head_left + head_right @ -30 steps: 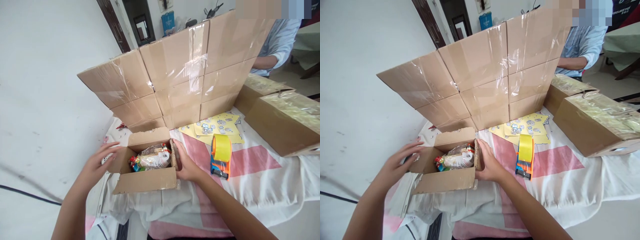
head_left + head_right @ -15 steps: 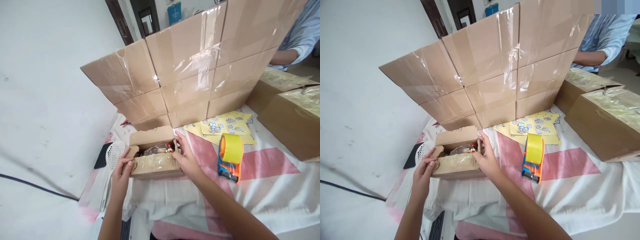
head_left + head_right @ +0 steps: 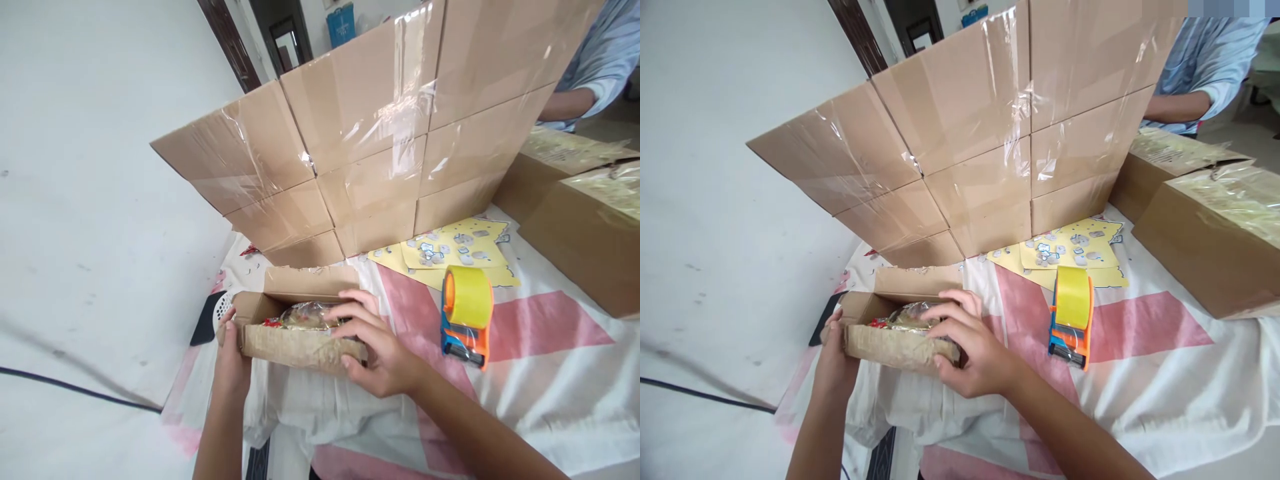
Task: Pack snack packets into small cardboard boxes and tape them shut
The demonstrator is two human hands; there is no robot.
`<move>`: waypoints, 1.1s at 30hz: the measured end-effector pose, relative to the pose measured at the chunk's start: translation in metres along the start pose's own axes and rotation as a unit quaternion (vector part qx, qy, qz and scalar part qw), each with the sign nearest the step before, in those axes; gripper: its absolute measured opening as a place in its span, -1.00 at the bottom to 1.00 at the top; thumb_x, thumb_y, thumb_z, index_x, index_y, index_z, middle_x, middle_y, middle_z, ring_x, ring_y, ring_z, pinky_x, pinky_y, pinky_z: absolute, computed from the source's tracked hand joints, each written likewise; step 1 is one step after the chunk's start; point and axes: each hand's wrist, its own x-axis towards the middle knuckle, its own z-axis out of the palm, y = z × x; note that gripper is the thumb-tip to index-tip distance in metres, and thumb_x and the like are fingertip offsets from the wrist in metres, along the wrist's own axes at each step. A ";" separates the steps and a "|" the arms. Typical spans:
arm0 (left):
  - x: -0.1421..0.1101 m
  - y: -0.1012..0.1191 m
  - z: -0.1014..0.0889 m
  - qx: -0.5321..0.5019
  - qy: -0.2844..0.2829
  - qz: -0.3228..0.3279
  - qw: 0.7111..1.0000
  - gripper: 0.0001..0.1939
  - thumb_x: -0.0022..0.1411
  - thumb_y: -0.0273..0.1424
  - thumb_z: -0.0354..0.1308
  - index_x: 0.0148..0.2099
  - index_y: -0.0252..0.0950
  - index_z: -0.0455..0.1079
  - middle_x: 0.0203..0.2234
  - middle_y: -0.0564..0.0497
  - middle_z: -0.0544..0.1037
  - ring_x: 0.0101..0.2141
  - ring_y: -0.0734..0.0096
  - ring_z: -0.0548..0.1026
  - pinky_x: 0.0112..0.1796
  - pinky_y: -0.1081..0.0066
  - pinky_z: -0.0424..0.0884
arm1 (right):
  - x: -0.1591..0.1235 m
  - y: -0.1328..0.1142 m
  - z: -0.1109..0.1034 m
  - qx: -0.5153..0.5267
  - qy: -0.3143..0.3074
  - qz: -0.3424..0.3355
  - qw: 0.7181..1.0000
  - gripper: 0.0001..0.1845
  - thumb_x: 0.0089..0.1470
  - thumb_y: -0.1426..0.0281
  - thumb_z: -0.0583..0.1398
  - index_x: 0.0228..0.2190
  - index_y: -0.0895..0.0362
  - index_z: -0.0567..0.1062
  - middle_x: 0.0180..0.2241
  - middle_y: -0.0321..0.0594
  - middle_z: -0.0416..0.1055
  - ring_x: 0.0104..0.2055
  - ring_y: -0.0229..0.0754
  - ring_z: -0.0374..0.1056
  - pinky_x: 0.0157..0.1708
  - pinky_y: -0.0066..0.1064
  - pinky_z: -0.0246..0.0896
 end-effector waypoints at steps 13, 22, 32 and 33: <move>0.000 0.008 -0.016 0.176 -0.267 0.157 0.935 -0.39 0.24 0.14 0.12 0.11 -0.18 0.50 0.32 -0.11 0.31 0.35 -0.12 0.17 0.37 -0.04 0.00 | -0.004 0.010 0.002 0.048 0.093 0.229 0.968 -0.19 0.18 0.27 0.25 0.38 -0.16 0.11 0.34 -0.15 0.16 0.44 0.12 -0.02 0.39 0.15 -0.09; -0.040 0.030 0.019 0.358 -0.149 0.406 0.827 -0.45 0.29 -0.21 0.24 0.31 0.02 0.34 0.32 -0.06 0.31 0.30 -0.05 0.27 0.30 -0.06 0.16 | 0.007 0.015 -0.009 0.007 0.041 0.070 0.997 -0.52 -0.09 0.60 0.09 -0.16 -0.04 0.53 -0.21 -0.23 0.54 0.11 0.05 0.38 0.21 0.11 0.03; -0.074 0.022 0.068 0.476 -0.230 0.467 0.709 -0.19 0.19 0.09 0.23 0.38 -0.16 0.26 0.23 -0.19 0.44 0.23 -0.24 0.36 0.24 -0.15 0.19 | 0.007 0.014 -0.009 0.036 0.068 0.134 0.988 -0.54 -0.12 0.46 0.13 -0.12 0.00 0.53 -0.09 -0.16 0.52 0.33 0.14 0.11 0.24 0.07 0.09; -0.080 0.018 0.074 0.474 -0.206 0.470 0.716 -0.16 0.17 0.12 0.23 0.37 -0.20 0.27 0.22 -0.24 0.45 0.21 -0.30 0.36 0.23 -0.20 0.19 | 0.008 0.014 -0.011 0.062 0.062 0.145 0.986 -0.56 -0.13 0.48 0.11 -0.17 0.00 0.54 -0.11 -0.16 0.52 0.35 0.12 0.09 0.25 0.05 0.09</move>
